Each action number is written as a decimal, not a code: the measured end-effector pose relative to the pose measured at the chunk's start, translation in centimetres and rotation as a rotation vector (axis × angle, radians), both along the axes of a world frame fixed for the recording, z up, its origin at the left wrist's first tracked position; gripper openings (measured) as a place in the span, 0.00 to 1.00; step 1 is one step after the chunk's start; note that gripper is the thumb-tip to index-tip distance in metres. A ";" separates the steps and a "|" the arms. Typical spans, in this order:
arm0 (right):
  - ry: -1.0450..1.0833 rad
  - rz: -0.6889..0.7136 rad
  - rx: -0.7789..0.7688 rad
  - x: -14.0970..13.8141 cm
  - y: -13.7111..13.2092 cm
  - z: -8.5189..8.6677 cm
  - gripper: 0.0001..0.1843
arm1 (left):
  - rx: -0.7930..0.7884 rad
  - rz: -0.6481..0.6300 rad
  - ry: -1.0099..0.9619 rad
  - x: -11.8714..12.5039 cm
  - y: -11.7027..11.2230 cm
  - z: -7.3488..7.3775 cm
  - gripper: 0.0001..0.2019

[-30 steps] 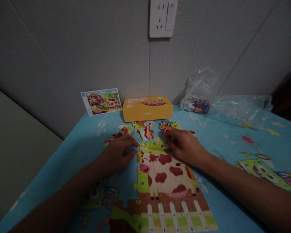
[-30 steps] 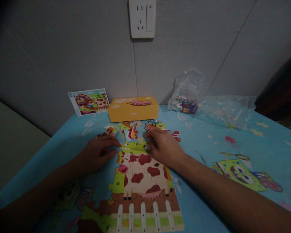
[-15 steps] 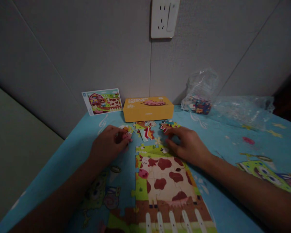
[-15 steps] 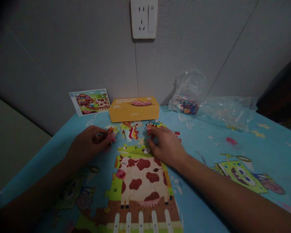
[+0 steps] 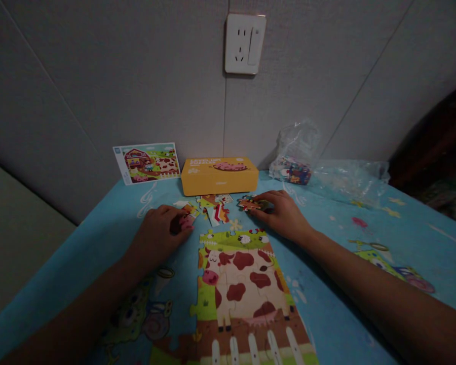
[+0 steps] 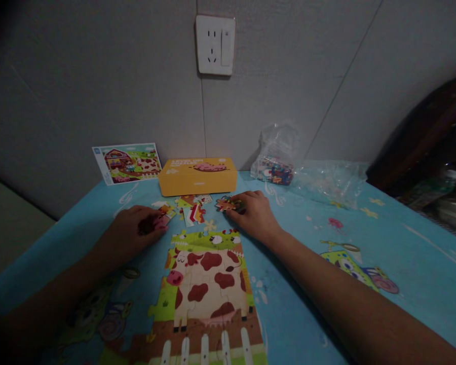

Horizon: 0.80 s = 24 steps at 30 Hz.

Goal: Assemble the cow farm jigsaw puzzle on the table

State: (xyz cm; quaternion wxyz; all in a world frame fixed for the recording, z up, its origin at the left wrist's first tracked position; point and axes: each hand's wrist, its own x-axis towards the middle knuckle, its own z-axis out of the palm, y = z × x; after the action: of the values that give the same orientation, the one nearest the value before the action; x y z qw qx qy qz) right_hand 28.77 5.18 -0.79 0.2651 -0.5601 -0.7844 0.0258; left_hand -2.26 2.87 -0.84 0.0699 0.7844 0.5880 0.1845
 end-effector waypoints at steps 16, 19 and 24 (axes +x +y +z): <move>0.246 0.719 0.193 -4.1 -4.3 0.8 0.31 | -0.322 -0.174 -0.855 3.1 -2.4 -0.1 0.16; 0.258 0.692 0.198 -3.9 -4.1 0.8 0.31 | -0.317 -0.163 -0.924 2.8 -2.2 0.0 0.13; 0.263 0.667 0.238 -3.7 -4.0 0.9 0.30 | -0.320 -0.120 -1.061 2.9 -2.3 0.6 0.14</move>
State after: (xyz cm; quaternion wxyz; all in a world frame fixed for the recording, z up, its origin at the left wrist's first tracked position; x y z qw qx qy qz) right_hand 25.10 1.22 0.08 0.4040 -0.2309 -0.8805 0.0909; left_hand 0.67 0.58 -0.20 0.4847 0.5957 0.4473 0.4583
